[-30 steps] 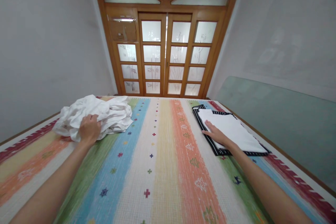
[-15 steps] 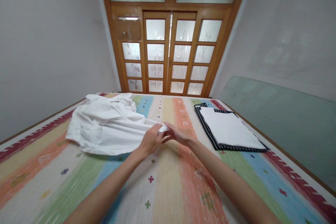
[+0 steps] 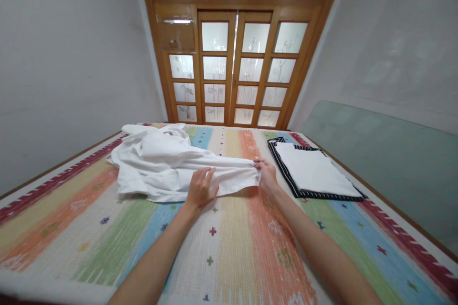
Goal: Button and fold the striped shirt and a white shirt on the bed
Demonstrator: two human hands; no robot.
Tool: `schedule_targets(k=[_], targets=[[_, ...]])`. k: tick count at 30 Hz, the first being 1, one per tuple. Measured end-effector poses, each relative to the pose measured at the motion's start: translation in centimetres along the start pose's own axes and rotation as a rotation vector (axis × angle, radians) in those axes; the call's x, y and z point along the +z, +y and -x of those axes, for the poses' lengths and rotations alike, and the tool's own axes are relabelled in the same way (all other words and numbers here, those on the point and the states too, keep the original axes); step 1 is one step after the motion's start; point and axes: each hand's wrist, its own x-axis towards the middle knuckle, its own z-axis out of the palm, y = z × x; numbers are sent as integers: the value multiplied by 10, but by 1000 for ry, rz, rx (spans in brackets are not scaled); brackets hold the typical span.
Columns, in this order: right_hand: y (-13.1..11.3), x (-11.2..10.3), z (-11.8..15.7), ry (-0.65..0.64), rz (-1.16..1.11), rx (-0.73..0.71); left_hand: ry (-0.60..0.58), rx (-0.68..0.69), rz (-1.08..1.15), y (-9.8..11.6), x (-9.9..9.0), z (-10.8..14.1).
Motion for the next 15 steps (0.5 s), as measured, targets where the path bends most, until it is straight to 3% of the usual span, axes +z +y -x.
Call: schedule_targets(k=[3,6,8,11,15], targets=[[-28,-21,-23,334,-32,-106,102,-135,-187,-5,-10,-5],[-56,-46,-45,620,-47,-258,40,-264,-328,-7,-15,-8],[-69,-61,-57,723,-32,-361,-36,-341,-372,-7,-14,-8],[-77,-78,-69,754,66,-414,-210,-345,-297,-6,-7,-5],[-74,-85,-70,529,322,-399,-417,-143,-69,-5,0,1]])
